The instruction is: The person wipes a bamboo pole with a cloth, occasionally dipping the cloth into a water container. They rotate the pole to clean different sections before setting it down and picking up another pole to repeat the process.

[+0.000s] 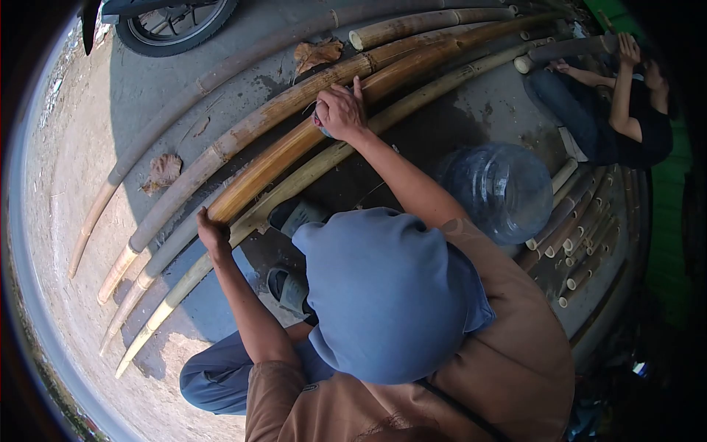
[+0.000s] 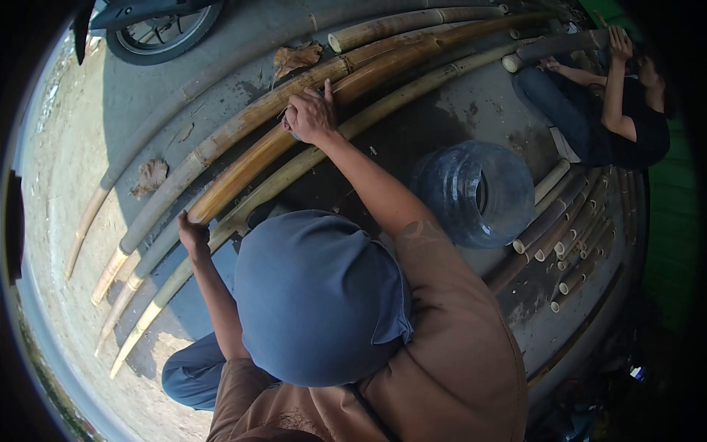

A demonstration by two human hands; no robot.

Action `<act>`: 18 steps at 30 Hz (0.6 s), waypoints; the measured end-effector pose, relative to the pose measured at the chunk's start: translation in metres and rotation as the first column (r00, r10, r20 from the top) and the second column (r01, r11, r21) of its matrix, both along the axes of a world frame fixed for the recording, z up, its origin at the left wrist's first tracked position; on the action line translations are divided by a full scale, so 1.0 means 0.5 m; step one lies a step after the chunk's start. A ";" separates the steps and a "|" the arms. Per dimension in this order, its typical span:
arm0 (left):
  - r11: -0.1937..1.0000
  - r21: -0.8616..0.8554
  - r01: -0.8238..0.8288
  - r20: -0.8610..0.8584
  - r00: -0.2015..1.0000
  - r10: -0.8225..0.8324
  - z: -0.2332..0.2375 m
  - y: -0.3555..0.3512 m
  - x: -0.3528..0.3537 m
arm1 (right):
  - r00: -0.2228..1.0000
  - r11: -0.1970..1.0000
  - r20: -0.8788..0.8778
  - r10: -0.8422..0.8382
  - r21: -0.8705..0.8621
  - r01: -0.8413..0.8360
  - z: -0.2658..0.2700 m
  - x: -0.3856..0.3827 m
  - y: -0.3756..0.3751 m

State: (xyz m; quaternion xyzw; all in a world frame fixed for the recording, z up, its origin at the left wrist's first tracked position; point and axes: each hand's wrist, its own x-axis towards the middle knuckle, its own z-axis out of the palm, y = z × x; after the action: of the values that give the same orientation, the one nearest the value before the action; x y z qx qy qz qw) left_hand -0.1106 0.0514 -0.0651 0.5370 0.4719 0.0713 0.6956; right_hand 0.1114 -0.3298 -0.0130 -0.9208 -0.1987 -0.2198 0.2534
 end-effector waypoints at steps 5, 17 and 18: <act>0.990 -0.005 -0.138 0.088 0.987 0.138 0.000 0.040 -0.055 | 0.932 0.934 -0.112 -0.346 -0.137 0.330 -0.016 0.155 -0.190; 0.897 -0.122 -0.424 0.320 0.839 0.440 -0.016 0.089 -0.069 | 0.941 0.956 -0.170 0.293 0.075 -0.285 0.031 -0.144 0.208; 0.882 -0.128 -0.454 0.322 0.822 0.470 -0.027 0.126 -0.081 | 0.967 0.977 -0.166 0.191 0.125 -0.172 0.045 -0.111 0.154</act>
State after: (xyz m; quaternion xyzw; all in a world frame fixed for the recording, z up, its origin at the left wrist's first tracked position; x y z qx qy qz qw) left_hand -0.1509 0.1142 -0.0788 0.3696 0.4605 0.3194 0.7412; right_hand 0.0559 -0.2529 0.0094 -0.8994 -0.2466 -0.1233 0.3391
